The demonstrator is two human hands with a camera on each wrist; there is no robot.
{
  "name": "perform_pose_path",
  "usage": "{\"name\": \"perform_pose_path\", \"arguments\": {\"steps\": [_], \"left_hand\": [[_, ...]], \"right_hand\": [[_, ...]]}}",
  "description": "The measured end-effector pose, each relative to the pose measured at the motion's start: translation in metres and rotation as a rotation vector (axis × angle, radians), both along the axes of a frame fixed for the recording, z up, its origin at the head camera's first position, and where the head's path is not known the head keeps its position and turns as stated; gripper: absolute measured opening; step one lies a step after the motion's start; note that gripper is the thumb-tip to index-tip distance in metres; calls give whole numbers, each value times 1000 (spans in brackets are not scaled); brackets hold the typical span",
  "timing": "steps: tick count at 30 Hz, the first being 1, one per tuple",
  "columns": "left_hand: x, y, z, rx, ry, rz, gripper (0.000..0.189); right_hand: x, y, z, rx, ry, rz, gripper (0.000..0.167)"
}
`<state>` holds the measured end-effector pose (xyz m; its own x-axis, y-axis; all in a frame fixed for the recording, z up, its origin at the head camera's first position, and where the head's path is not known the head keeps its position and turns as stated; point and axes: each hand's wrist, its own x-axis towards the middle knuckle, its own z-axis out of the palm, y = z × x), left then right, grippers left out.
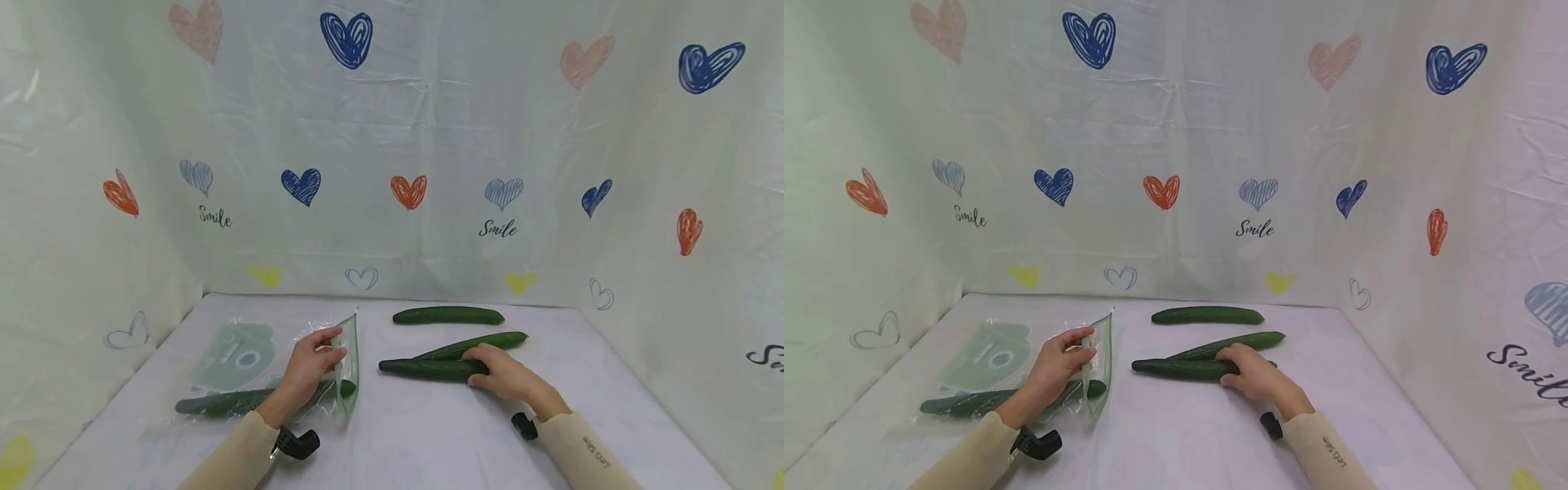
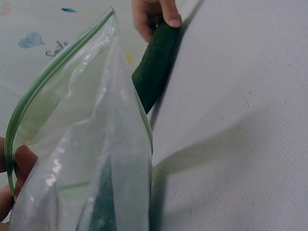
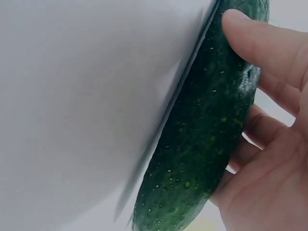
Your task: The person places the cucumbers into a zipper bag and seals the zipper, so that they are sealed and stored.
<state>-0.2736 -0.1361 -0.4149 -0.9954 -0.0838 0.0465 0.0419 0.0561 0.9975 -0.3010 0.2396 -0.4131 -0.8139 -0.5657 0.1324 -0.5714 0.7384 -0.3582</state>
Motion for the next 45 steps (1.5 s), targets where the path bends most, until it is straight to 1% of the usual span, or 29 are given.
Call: {"name": "perform_pose_path", "arguments": {"steps": [5,12,21,26,30,33,37,40,45], "left_hand": [[1,0,1,-13,-3,0,44],[-1,0,3,2,1,-4,44],[-1,-1,6,7,14,-1,44],[0,-1,7,-7,19,5,43],[0,-1,6,-5,23,-6,44],[0,-1,5,-5,28,-9,43],[0,-2,4,26,27,-22,44],[-1,-3,4,70,25,-34,46],[-1,-3,3,83,23,-31,43]], "right_hand": [[3,-20,4,-11,24,19,40],[-1,-55,8,-4,58,56,38],[-5,-111,9,0,82,116,38],[-8,-143,9,9,87,150,36],[-8,-162,7,26,83,165,35],[-7,-172,4,41,80,178,34],[-6,-180,1,46,47,186,32],[-5,-183,1,45,15,180,32],[-5,-181,2,64,-31,162,36]]}}
